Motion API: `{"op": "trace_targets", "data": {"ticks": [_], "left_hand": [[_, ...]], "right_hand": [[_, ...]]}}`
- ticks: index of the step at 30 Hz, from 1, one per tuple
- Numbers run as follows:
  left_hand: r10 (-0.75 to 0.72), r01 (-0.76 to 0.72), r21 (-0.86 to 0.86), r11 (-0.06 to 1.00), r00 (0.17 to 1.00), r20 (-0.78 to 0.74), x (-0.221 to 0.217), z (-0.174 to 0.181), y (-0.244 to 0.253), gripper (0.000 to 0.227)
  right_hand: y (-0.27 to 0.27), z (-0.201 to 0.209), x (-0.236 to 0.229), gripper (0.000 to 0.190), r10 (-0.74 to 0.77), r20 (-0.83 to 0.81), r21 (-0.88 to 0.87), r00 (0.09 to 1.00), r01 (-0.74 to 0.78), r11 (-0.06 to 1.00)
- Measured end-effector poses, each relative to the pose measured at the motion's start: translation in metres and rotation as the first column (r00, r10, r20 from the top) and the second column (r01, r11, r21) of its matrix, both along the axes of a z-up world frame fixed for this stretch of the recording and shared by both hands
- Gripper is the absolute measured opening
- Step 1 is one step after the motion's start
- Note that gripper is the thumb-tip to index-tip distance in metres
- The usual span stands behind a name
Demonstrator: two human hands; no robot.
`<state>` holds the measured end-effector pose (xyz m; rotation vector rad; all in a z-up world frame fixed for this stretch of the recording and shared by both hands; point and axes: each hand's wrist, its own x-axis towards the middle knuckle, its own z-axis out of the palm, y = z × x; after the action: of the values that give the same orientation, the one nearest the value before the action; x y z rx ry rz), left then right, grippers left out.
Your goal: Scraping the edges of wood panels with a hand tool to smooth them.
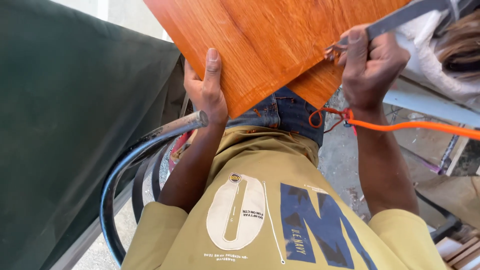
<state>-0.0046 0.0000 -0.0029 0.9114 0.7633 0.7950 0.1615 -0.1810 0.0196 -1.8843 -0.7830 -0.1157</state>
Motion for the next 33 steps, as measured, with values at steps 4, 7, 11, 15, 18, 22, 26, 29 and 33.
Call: {"op": "trace_targets", "data": {"ticks": [4,7,11,15,18,22,26,29,33], "left_hand": [[0.013,-0.012,0.011,1.000,1.000,-0.004,0.001,-0.006,0.000,0.059],[0.008,-0.009,-0.047,0.999,1.000,-0.026,0.001,0.006,-0.001,0.060],[0.010,-0.010,-0.012,1.000,1.000,-0.013,-0.002,0.001,-0.003,0.057],[0.013,-0.012,0.005,1.000,0.998,-0.062,-0.001,0.000,0.002,0.064],[0.086,-0.057,0.156,0.986,0.978,-0.188,0.003,0.003,-0.006,0.063],[0.444,0.157,0.865,0.477,0.806,-0.391,-0.009,0.014,-0.008,0.074],[0.194,0.693,0.618,0.371,0.593,-0.782,0.024,0.048,-0.029,0.066],[0.194,0.902,0.417,0.113,0.391,-0.900,0.077,0.039,-0.059,0.099],[-0.195,0.790,0.569,-0.230,0.535,-0.822,0.115,0.011,-0.117,0.054]], "right_hand": [[0.005,-0.002,-0.001,0.036,-0.042,-0.062,0.073,0.997,0.046,0.996],[-0.006,-0.002,-0.010,0.038,0.029,0.022,-0.072,0.999,-0.027,0.997],[-0.001,-0.006,-0.005,0.038,-0.078,-0.044,0.021,0.996,0.079,0.997],[0.008,0.006,-0.026,0.033,0.072,-0.040,0.016,0.997,-0.071,0.997],[-0.007,0.011,-0.031,0.037,0.043,-0.014,0.012,0.999,-0.042,0.999],[-0.032,0.009,-0.028,0.023,-0.124,-0.032,0.170,0.992,0.128,0.977],[-0.060,0.008,-0.028,0.017,-0.178,0.006,0.166,0.984,0.174,0.971],[-0.071,0.001,-0.027,0.021,-0.233,-0.110,0.352,0.966,0.257,0.900],[-0.084,0.009,-0.025,0.017,-0.324,-0.170,0.480,0.931,0.365,0.798]]}}
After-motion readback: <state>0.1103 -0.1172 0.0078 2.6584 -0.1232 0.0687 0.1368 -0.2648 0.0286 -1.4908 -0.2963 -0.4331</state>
